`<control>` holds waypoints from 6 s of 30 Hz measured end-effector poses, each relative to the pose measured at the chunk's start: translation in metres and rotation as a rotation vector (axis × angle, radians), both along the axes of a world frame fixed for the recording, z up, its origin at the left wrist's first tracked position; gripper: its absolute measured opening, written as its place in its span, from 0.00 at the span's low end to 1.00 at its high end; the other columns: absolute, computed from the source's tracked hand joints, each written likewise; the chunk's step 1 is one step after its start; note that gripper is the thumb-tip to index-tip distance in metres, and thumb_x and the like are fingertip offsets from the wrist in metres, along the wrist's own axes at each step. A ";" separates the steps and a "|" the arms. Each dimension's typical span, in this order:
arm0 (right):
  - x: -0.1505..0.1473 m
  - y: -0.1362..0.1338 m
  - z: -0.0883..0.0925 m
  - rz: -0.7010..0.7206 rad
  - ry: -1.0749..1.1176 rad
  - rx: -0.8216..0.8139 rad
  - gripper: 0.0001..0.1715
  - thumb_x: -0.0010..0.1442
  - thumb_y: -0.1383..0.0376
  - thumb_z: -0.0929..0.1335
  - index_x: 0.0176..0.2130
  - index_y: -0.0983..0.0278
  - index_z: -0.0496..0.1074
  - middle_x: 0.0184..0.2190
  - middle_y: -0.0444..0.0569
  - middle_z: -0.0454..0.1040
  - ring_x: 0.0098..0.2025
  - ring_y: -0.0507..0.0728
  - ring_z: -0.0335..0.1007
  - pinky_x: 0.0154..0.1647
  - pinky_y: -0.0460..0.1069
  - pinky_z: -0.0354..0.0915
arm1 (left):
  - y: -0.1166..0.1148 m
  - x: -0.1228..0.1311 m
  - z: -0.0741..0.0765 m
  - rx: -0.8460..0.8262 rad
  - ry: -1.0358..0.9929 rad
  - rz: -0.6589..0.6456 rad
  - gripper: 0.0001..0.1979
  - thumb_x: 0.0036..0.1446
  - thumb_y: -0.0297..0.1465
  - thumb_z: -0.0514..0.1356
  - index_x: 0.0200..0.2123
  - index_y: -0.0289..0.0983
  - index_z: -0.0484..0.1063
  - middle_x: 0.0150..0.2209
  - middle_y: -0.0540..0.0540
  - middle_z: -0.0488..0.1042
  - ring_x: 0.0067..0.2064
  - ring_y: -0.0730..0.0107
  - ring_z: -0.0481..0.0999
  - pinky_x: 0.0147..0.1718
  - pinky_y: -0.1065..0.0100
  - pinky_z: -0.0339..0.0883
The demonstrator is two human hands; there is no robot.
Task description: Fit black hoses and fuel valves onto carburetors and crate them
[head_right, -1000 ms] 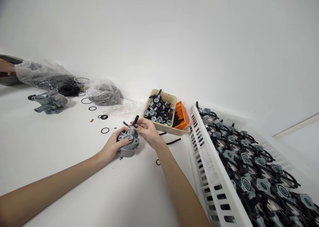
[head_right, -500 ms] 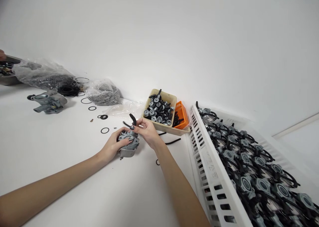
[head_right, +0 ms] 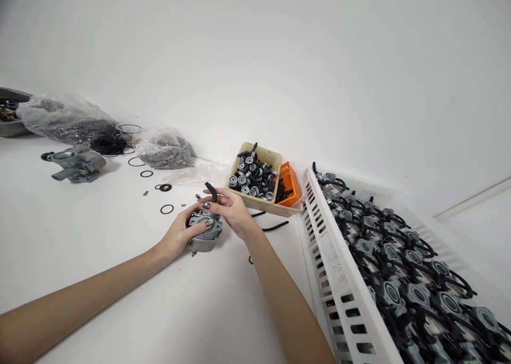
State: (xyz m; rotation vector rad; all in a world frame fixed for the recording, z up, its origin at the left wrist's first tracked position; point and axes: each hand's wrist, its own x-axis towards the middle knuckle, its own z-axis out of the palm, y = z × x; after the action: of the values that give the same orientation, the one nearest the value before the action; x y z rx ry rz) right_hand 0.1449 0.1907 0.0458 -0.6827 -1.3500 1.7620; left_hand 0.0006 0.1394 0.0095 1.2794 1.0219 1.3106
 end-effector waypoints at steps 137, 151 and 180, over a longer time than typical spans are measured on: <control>0.010 0.006 -0.002 0.143 0.063 -0.005 0.24 0.46 0.64 0.76 0.45 0.62 0.75 0.32 0.43 0.72 0.35 0.50 0.68 0.41 0.46 0.64 | -0.002 -0.001 0.002 -0.026 0.008 -0.047 0.20 0.44 0.41 0.67 0.36 0.36 0.67 0.29 0.48 0.73 0.30 0.67 0.71 0.31 0.67 0.63; 0.009 0.006 -0.003 0.193 0.081 0.010 0.26 0.48 0.62 0.76 0.47 0.62 0.72 0.32 0.46 0.76 0.37 0.53 0.71 0.41 0.48 0.65 | 0.000 -0.001 -0.002 -0.027 -0.019 -0.030 0.24 0.43 0.41 0.68 0.42 0.35 0.70 0.35 0.44 0.75 0.35 0.62 0.72 0.35 0.63 0.64; 0.003 0.001 0.004 0.111 0.041 -0.005 0.28 0.46 0.68 0.76 0.48 0.61 0.73 0.30 0.40 0.70 0.32 0.47 0.67 0.35 0.42 0.63 | -0.001 -0.001 -0.001 0.005 0.064 -0.007 0.22 0.45 0.40 0.66 0.41 0.34 0.69 0.33 0.45 0.75 0.36 0.61 0.73 0.36 0.63 0.65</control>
State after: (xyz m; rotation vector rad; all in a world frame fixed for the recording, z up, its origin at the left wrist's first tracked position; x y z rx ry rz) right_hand 0.1481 0.1917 0.0499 -0.5804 -1.3793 1.8570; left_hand 0.0000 0.1385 0.0087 1.3347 1.0585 1.2744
